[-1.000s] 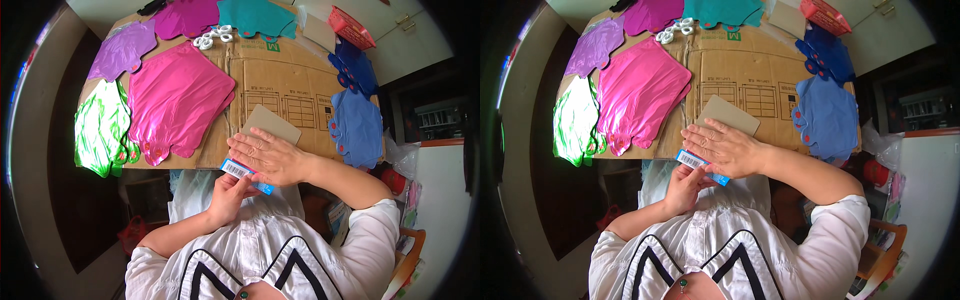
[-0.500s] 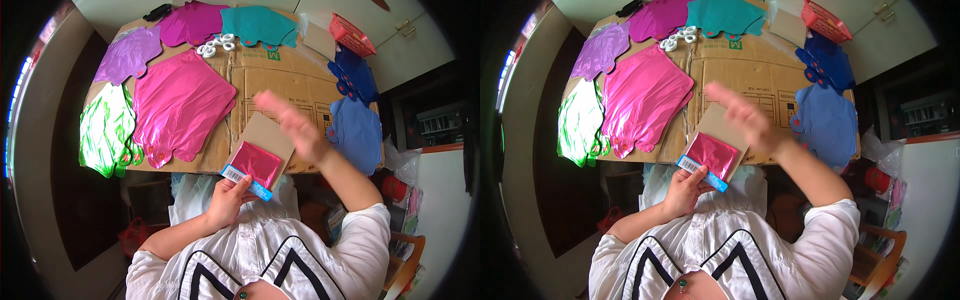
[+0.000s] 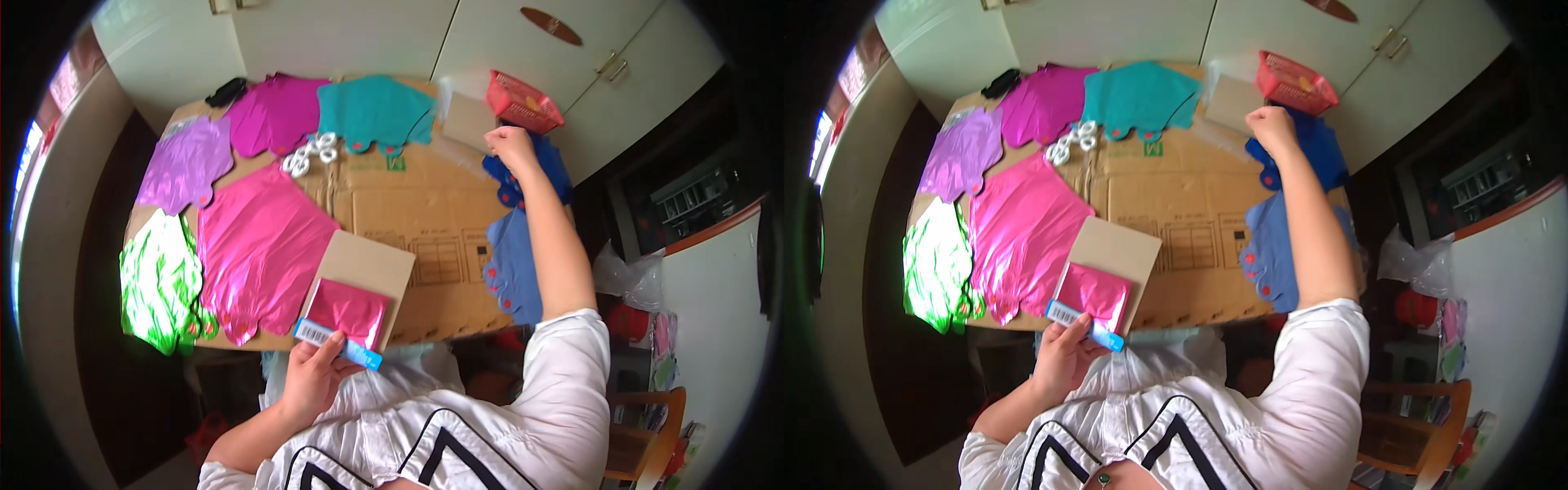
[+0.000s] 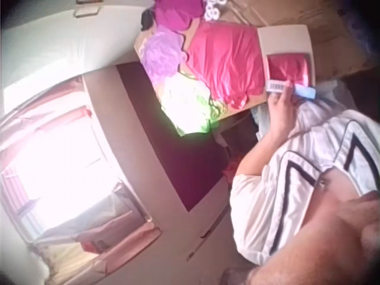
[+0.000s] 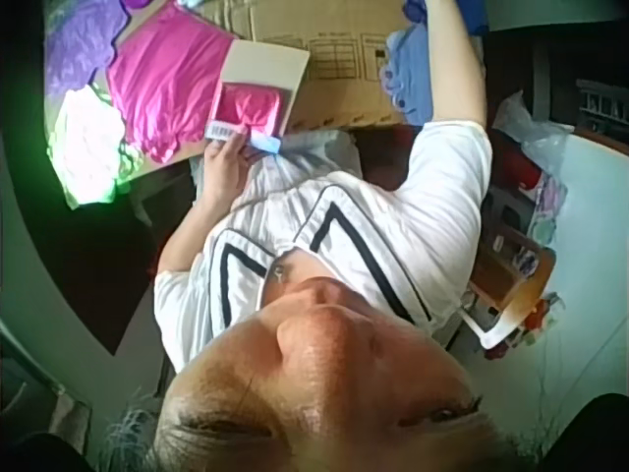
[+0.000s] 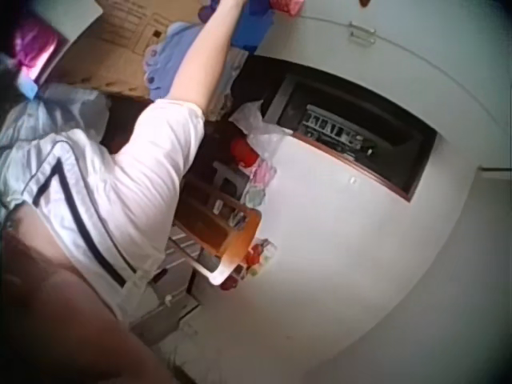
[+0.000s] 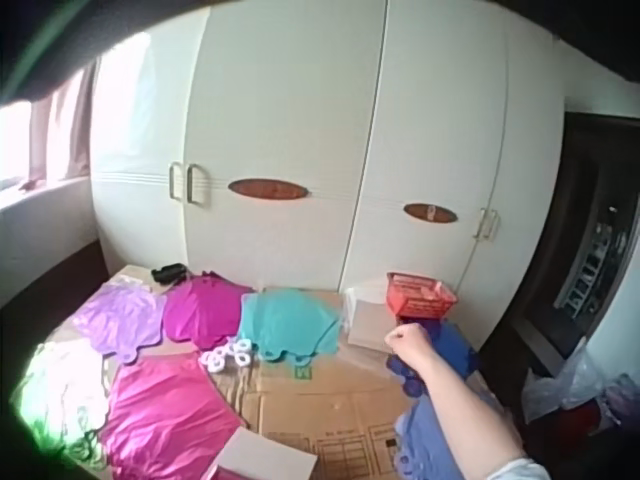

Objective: Sorting, folding, and placing colored plastic sheets into individual plastic packaging sleeves.

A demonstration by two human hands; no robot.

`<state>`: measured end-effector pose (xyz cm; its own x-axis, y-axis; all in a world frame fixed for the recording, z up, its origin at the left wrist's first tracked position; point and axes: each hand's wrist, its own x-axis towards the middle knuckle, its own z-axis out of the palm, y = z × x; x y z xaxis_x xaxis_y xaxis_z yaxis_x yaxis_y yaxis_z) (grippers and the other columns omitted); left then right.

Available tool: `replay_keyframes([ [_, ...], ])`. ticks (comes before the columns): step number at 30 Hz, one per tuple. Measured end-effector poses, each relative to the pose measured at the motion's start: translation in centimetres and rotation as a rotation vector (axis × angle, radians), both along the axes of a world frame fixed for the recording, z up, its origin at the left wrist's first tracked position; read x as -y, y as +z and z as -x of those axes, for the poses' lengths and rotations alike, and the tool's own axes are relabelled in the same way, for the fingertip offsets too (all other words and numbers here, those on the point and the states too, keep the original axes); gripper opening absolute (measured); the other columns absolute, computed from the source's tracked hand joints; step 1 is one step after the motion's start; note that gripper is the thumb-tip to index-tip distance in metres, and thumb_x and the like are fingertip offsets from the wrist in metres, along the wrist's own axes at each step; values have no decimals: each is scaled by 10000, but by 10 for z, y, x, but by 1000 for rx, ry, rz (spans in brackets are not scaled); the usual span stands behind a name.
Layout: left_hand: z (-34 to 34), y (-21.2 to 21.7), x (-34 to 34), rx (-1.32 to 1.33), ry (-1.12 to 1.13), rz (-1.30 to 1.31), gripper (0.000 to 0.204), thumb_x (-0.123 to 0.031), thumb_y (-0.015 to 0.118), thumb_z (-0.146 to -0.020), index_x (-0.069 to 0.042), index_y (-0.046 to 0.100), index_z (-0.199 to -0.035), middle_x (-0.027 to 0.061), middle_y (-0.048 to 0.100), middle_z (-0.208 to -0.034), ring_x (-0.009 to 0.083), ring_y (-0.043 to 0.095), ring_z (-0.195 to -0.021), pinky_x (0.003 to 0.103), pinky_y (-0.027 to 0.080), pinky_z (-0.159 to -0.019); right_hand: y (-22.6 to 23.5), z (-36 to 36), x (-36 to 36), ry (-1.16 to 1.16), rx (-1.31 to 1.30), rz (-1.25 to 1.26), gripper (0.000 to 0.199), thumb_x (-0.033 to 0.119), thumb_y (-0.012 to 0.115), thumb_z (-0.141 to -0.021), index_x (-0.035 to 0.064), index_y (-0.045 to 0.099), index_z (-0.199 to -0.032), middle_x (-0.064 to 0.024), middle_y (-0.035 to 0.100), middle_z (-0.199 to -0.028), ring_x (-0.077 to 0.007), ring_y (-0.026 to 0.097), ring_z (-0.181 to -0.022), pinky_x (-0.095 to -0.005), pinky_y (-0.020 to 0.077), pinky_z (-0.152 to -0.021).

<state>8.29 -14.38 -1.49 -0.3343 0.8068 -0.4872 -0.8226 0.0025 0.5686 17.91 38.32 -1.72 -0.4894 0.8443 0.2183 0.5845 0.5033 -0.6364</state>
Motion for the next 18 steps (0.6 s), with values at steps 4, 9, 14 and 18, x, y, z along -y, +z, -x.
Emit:
replay_keyframes([
  [4, 5, 4, -11, -98, 64, -57, 153, -152, 531, -1003, -29, 622, -992, 112, 710, -924, 261, 718, -850, 449, 592, -775, 2, 54, -48, -42, 82, 44, 178, 243, 728, -709, 104, 761, -816, -136, 728, -831, -260, 708, -805, -353, 545, -766],
  [9, 11, -1, -26, -137, 17, -79, 176, -129, 519, -1005, 11, 619, -1039, 145, 709, -955, 281, 717, -872, 467, 594, -796, 3, 117, -64, -79, 110, -39, 230, 249, 765, -754, 42, 737, -850, -136, 717, -820, -252, 683, -774, -367, 539, -719],
  [14, 21, 5, -33, -91, 36, -71, 196, -125, 528, -1001, 49, 614, -1023, 179, 697, -970, 306, 710, -887, 497, 591, -816, 27, 166, -37, -190, 389, -125, 309, 307, 694, -813, 73, 730, -1010, -170, 693, -1080, -339, 666, -1015, -432, 542, -861],
  [18, 26, -1, -38, -68, 63, -36, 179, -104, 533, -996, 44, 633, -996, 159, 699, -958, 276, 710, -867, 472, 594, -806, 24, 170, -42, -241, 603, -270, 437, 420, 654, -842, 79, 700, -1112, -146, 638, -1224, -312, 578, -1170, -463, 430, -991],
])
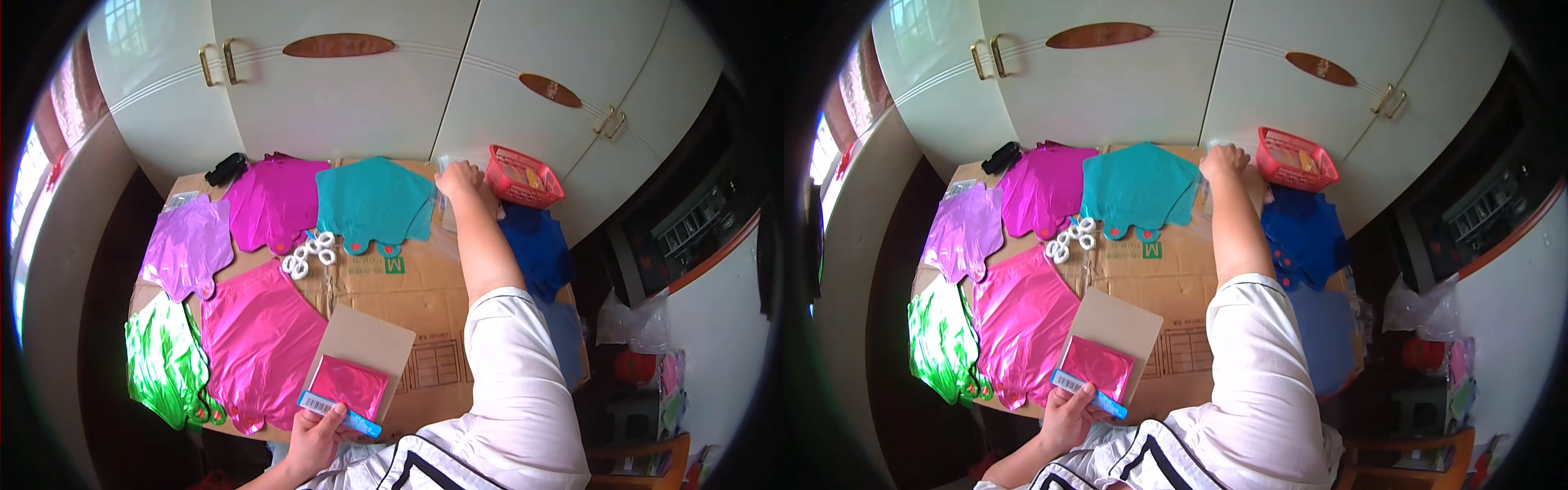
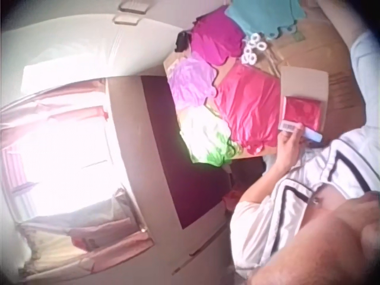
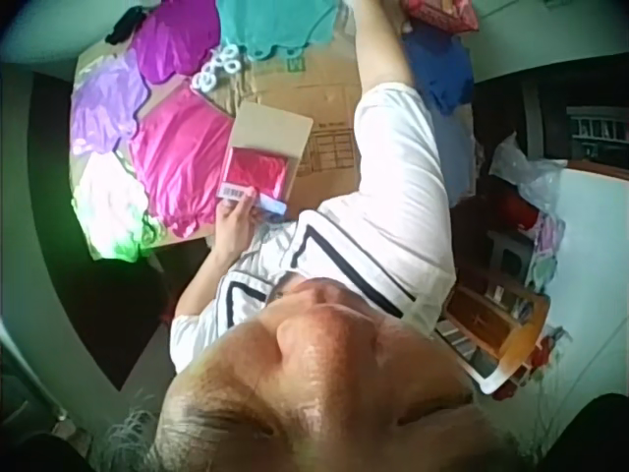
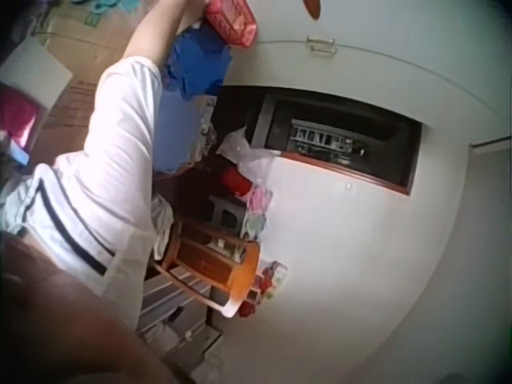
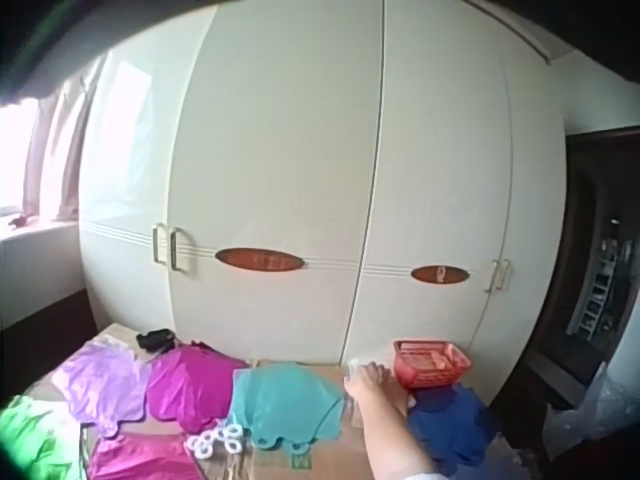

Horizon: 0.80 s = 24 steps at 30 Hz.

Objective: Sorting, folding, and placing colored plastic sheets into individual plastic packaging sleeves.

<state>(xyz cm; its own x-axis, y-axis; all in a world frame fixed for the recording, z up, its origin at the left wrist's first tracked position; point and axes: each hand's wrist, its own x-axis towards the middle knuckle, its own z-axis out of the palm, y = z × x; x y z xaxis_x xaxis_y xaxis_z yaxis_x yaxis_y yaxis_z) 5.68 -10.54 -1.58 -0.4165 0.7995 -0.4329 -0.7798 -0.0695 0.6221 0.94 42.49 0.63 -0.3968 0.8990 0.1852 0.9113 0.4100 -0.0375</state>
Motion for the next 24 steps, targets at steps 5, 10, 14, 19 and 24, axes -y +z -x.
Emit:
replay_keyframes([
  [5, 12, -17, 2, -11, -54, 3, 163, -84, 521, -992, 4, 618, -1088, 146, 693, -1023, 267, 699, -919, 462, 584, -822, -7, 15, -21, -134, 14, 7, 383, 377, 584, -871, 125, 700, -1135, -107, 611, -1276, -290, 525, -1211, -462, 317, -1043],
  [10, 16, -19, -8, -4, -69, 11, 174, -77, 522, -990, -1, 618, -1114, 132, 689, -1051, 261, 687, -962, 475, 565, -861, -25, 23, -44, -55, 87, -100, 271, 254, 565, -865, 143, 740, -1039, -69, 687, -1134, -263, 539, -1166, -425, 313, -1010],
  [14, 18, -13, -13, 17, -63, 57, 154, -79, 529, -988, -19, 628, -1091, 126, 694, -1025, 250, 692, -939, 472, 571, -847, -38, 35, -46, 21, 149, -209, 231, 210, 553, -871, 157, 751, -978, -40, 709, -1057, -241, 561, -1115, -415, 331, -956],
  [19, 18, -18, -8, 22, -58, 56, 127, -90, 538, -987, -30, 646, -1017, 115, 702, -947, 237, 701, -868, 468, 582, -807, -24, 42, -30, 45, 164, -137, 203, 196, 558, -873, 169, 756, -905, -37, 726, -992, -231, 612, -1049, -404, 333, -934],
  [24, 18, -23, -4, 42, -57, 34, 129, -97, 541, -987, -33, 652, -1002, 119, 703, -933, 236, 702, -855, 472, 583, -804, -13, 43, -33, 29, 88, -84, 190, 216, 582, -854, 153, 755, -898, -61, 732, -957, -252, 635, -1013, -401, 328, -939],
])
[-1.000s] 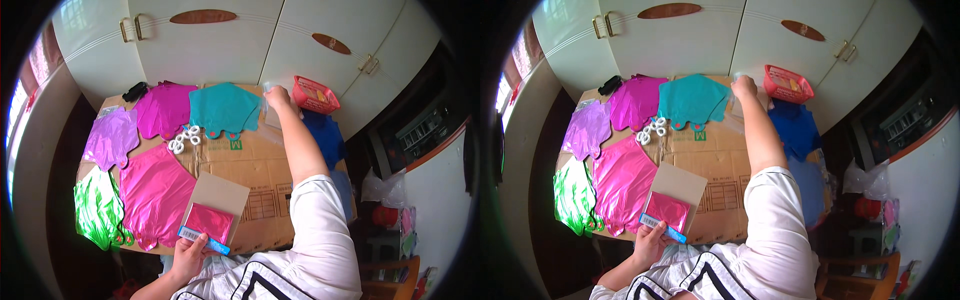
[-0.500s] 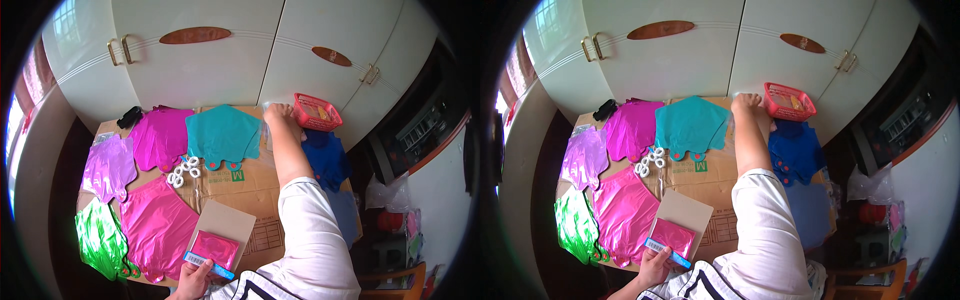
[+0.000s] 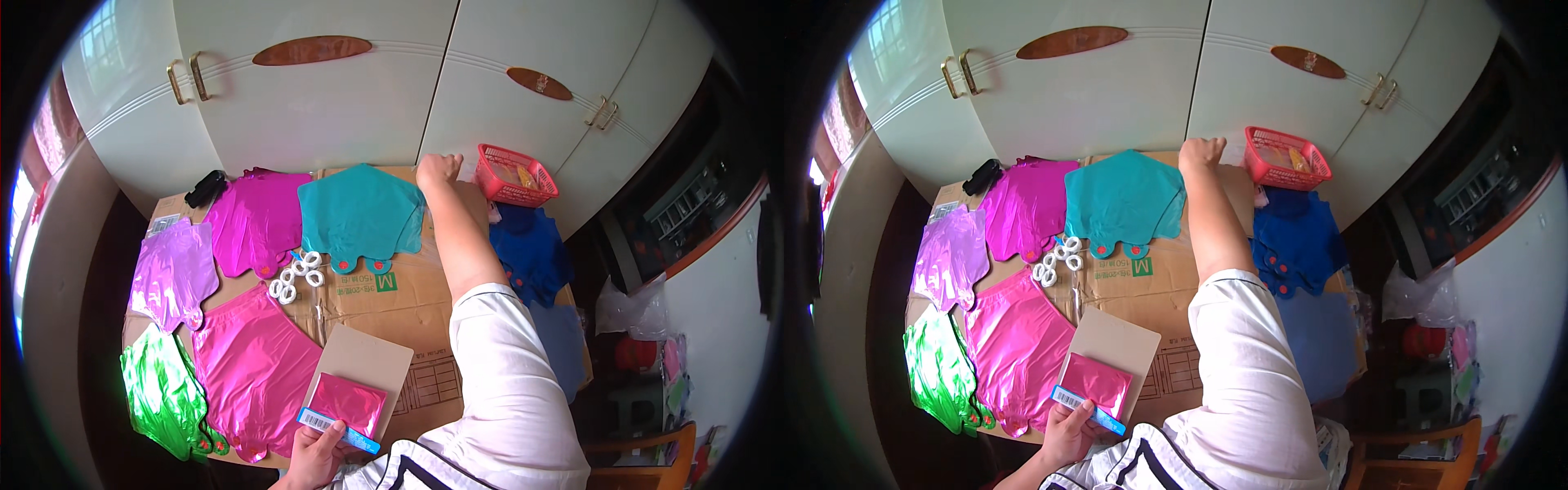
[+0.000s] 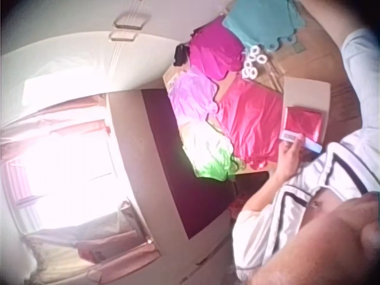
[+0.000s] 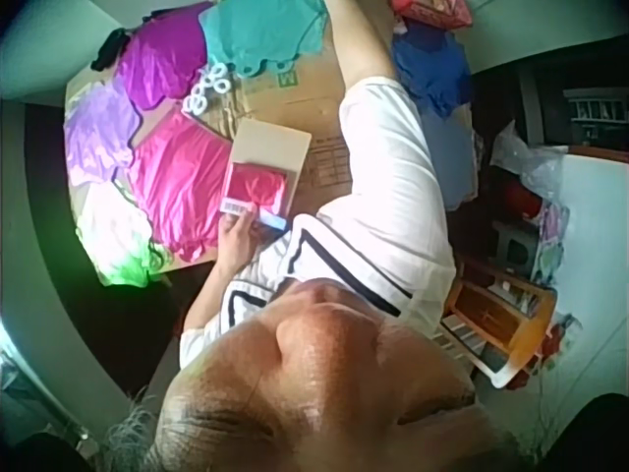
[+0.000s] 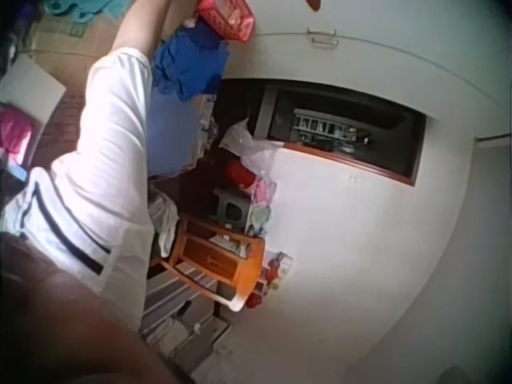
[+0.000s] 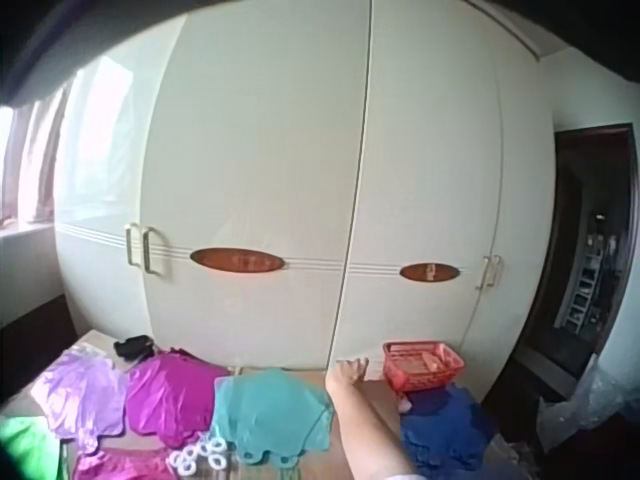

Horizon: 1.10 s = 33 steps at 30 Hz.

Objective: Sorting, folding, and placing colored plastic sheets into individual plastic packaging sleeves.

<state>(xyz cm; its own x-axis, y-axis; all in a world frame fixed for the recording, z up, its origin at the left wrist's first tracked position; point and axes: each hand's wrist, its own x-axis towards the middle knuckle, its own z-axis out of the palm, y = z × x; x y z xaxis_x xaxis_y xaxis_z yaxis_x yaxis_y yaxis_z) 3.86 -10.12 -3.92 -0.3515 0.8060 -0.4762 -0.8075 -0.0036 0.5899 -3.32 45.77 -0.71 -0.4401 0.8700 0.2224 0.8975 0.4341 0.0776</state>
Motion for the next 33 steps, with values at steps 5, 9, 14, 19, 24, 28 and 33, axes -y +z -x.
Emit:
replay_keyframes([
  [5, -1, -2, 5, 6, -17, -13, 142, -98, 534, -990, -16, 643, -1032, 136, 701, -969, 256, 702, -889, 488, 581, -810, 8, -3, 12, -44, -98, 24, 178, 219, 605, -834, 154, 760, -895, -71, 728, -974, -260, 606, -1066, -401, 325, -949],
  [9, -3, 3, 1, -8, -2, -16, 170, -89, 511, -996, -2, 621, -1091, 156, 691, -1021, 282, 698, -909, 512, 572, -827, -13, -13, -4, 102, 4, -120, 204, 244, 605, -825, 127, 759, -889, -89, 725, -983, -269, 610, -1053, -387, 334, -961],
  [14, -4, 2, 11, 12, 19, -21, 177, -88, 501, -999, 9, 612, -1097, 160, 692, -1018, 285, 698, -903, 502, 572, -825, 15, 8, 12, -145, -431, 134, 221, 186, 573, -820, 81, 748, -905, -135, 720, -985, -294, 655, -973, -414, 410, -889],
  [19, -4, 19, -4, 64, -54, -59, 182, -98, 509, -1004, 38, 623, -1043, 158, 697, -951, 265, 702, -874, 483, 579, -839, 15, -26, -77, -196, -896, 258, 155, 119, 661, -729, -1, 696, -821, -154, 707, -790, -268, 676, -695, -332, 484, -538],
  [24, -10, 26, 5, 26, -21, -86, 175, -95, 515, -1001, 31, 631, -1037, 144, 698, -957, 254, 699, -883, 491, 584, -826, 62, -35, -17, 173, -1178, 663, 102, 72, 683, -771, 12, 640, -702, -59, 633, -647, -116, 566, -507, -253, 435, -476],
  [28, -19, 23, 29, -68, 79, -83, 130, -82, 552, -982, -8, 658, -982, 89, 700, -904, 201, 692, -836, 441, 592, -782, 126, -63, 133, 441, -801, 570, 148, 109, 673, -817, -7, 649, -729, -64, 634, -632, -113, 592, -523, -264, 460, -488],
  [33, -26, 17, 67, -162, 239, -80, 120, -100, 550, -985, -41, 652, -961, 64, 695, -881, 159, 686, -791, 351, 580, -724, 56, -119, 264, 533, -547, 989, 188, 143, 678, -877, -24, 648, -796, -87, 659, -676, -134, 636, -552, -293, 534, -497],
])
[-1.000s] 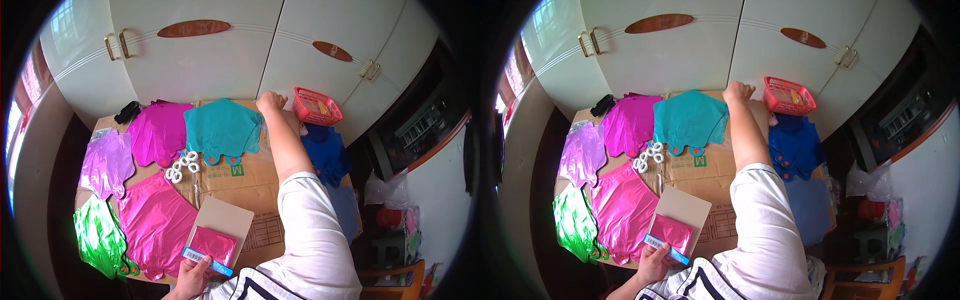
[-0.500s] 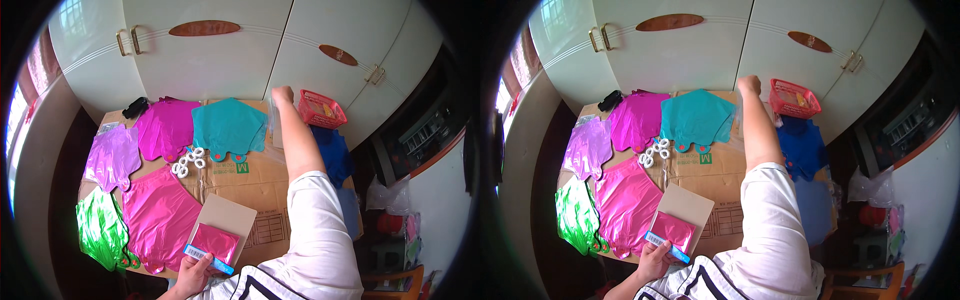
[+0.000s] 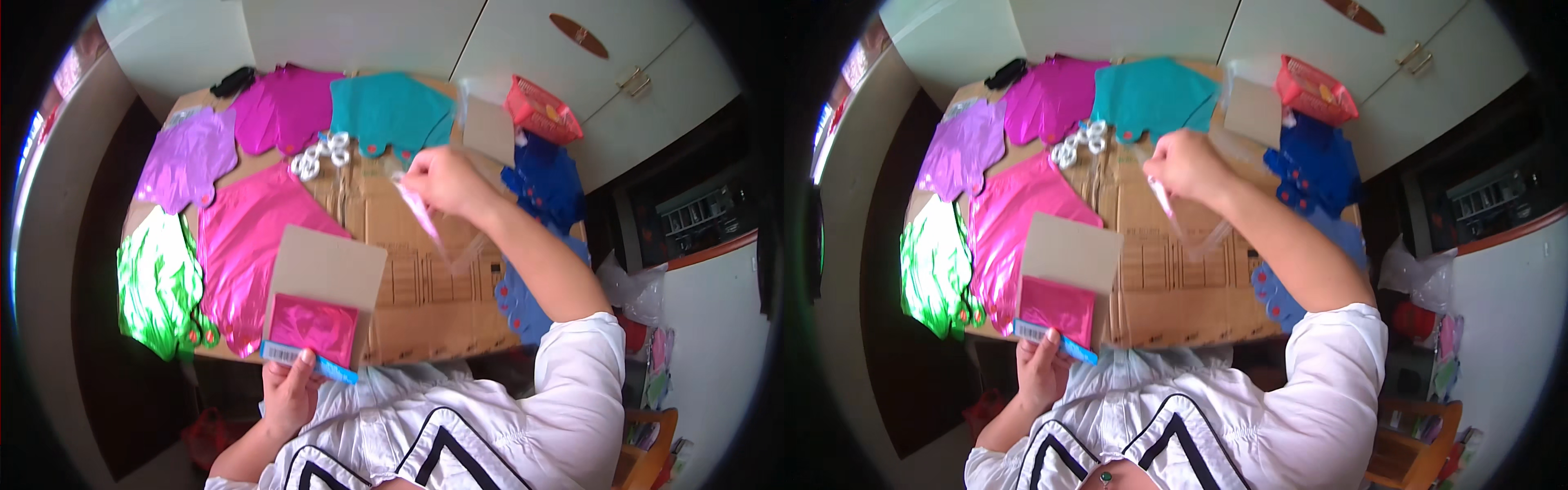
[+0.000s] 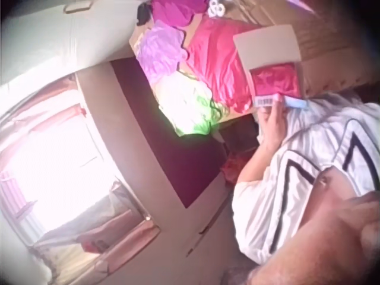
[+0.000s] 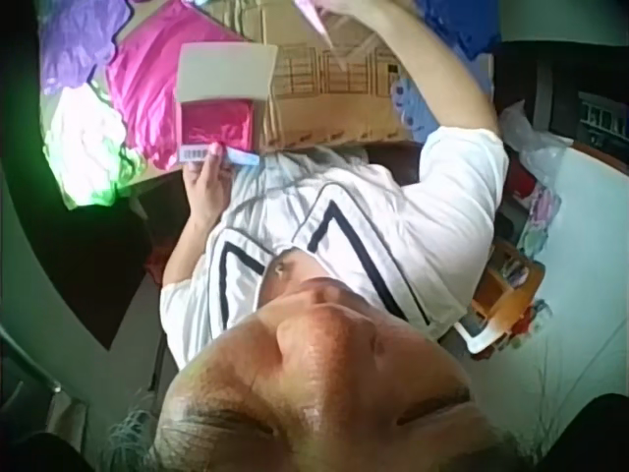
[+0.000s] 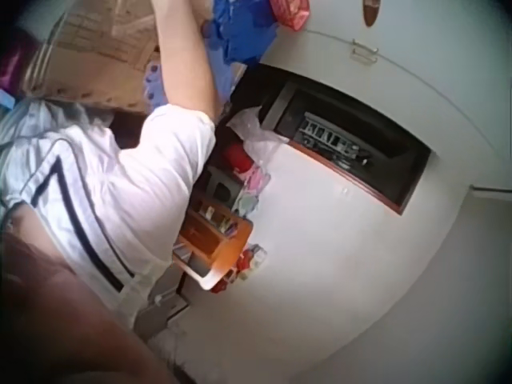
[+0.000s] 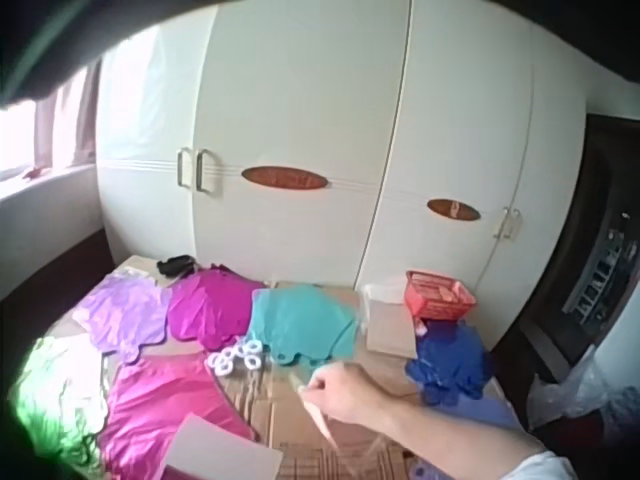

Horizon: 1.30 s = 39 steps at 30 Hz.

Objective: Sorting, folding, and placing colored plastic sheets into individual plastic packaging sleeves.

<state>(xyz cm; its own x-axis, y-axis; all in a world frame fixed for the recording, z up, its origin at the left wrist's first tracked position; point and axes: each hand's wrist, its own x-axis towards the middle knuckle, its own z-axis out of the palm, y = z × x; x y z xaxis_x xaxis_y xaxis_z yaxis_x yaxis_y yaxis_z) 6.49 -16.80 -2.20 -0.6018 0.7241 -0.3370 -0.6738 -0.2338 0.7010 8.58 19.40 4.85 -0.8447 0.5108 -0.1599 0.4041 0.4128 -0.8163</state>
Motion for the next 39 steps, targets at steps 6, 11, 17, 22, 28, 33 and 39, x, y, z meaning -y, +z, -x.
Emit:
replay_keyframes([
  [6, -18, 2, 22, 18, 54, 42, 138, -116, 563, -985, -29, 645, -918, 60, 687, -837, 161, 696, -781, 355, 593, -747, -55, -33, 74, -89, -50, 413, 284, 205, 583, -969, -67, 628, -1033, -127, 662, -952, -186, 690, -763, -297, 587, -651],
  [11, -36, -2, 18, 76, -67, -16, 211, -205, 521, -1015, -48, 621, -914, 78, 685, -888, 187, 694, -850, 386, 576, -795, -37, -84, 114, -88, -226, 324, 331, 261, 539, -992, -32, 628, -1117, -114, 648, -1016, -151, 657, -808, -267, 544, -716],
  [17, -66, -15, -4, 150, -101, -4, 197, -210, 522, -1018, -84, 648, -934, 15, 669, -895, 114, 629, -871, 303, 511, -820, -84, -178, 239, -137, -359, 793, 346, 288, 639, -956, 24, 612, -1178, 10, 624, -940, -38, 548, -783, -206, 453, -657],
  [22, -85, -26, -4, -99, -223, -31, 206, -173, 533, -1013, -27, 673, -972, 16, 670, -876, 98, 612, -839, 265, 484, -771, -106, -165, 269, -448, -510, 746, 216, 244, 658, -944, 60, 657, -1058, 18, 656, -865, -49, 571, -717, -207, 450, -595],
  [28, -76, -31, 3, -116, -485, 138, 198, -164, 635, -953, 8, 661, -1050, 54, 691, -946, 132, 643, -893, 284, 503, -818, -113, -183, 277, -716, -513, 946, 135, 181, 649, -939, 66, 671, -1007, 30, 634, -787, -56, 568, -663, -205, 432, -547],
  [33, -22, 12, -1, -1012, -590, 208, 161, -119, 718, -869, 12, 677, -952, 109, 697, -837, 156, 662, -721, 298, 522, -669, -115, -251, 241, -601, -556, 1019, 84, 117, 693, -871, 76, 676, -942, 25, 603, -743, -52, 512, -581, -200, 379, -475],
  [39, 1, 13, -104, -1801, -332, 87, 191, -159, 741, -803, -13, 675, -908, 140, 644, -1044, 351, 628, -938, 415, 520, -805, -106, -277, 191, -567, -239, 1157, 61, 52, 689, -835, 84, 658, -877, 5, 598, -718, -66, 488, -507, -206, 357, -437],
])
